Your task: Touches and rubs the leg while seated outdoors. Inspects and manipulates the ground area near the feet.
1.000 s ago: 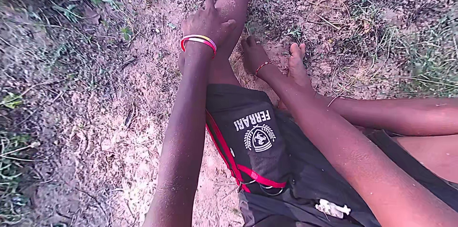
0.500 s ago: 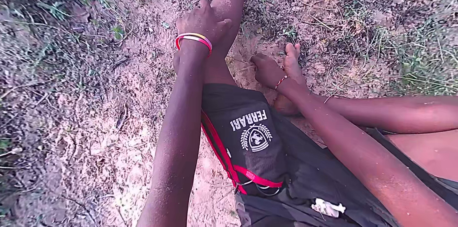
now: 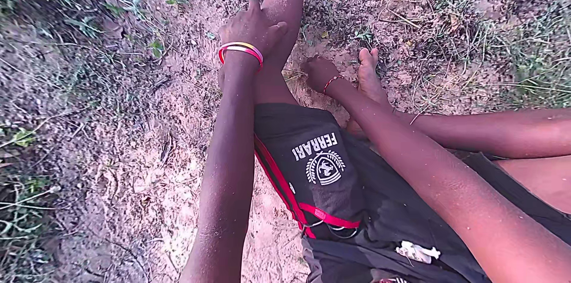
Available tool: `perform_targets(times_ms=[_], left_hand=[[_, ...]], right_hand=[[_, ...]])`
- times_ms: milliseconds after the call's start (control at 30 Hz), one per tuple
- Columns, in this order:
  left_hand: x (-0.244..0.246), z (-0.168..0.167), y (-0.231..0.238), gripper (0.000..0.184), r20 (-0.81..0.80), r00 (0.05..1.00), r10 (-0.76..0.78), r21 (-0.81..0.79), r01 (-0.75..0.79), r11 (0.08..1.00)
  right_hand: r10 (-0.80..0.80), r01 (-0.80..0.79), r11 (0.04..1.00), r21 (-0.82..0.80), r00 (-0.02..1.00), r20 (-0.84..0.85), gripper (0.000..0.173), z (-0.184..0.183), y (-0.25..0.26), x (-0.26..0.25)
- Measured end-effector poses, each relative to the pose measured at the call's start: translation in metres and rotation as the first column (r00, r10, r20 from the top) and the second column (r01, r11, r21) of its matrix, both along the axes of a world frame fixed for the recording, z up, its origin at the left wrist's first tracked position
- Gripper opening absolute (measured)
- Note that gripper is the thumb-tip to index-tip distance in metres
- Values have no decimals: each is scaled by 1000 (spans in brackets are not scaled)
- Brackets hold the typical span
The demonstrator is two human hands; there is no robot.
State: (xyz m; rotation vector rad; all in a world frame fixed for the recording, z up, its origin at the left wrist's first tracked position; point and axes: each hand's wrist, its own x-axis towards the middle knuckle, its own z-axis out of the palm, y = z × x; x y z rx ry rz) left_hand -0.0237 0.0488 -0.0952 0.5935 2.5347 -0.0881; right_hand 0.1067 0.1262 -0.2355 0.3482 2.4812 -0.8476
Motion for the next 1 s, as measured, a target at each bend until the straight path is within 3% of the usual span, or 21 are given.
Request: perform_targets(times_ms=[100,167,267,367,467,733,1000], left_hand=[[-1,-1,-1,73,-6,1000,-2,-8,2,1000],[-3,-2,0,73,-9,1000,-4,-8,4,1000],[-3,-5,1,74,-2,1000,3,-10,-3,1000],[-3,-2,2,73,-12,1000,-2,-18,2,1000],[-4,1,6,72,-15,1000,-7,-21,7,1000],[-4,4,7,72,-20,999,-29,-41,29,999],[-6,4,5,71,-13,1000,-23,-35,23,999]], right_hand=[[139,-131,989,-66,979,150,33,19,0,4],[168,-147,979,-143,975,145,34,31,0,12],[-28,22,968,-249,999,-17,40,32,-6,21],[-199,150,958,-246,961,-189,43,16,-24,16],[-59,21,991,-130,955,-291,48,-5,-41,9],[140,-144,988,-59,988,-63,42,10,-43,-16],[225,-224,974,-26,971,80,37,23,-43,-1]])
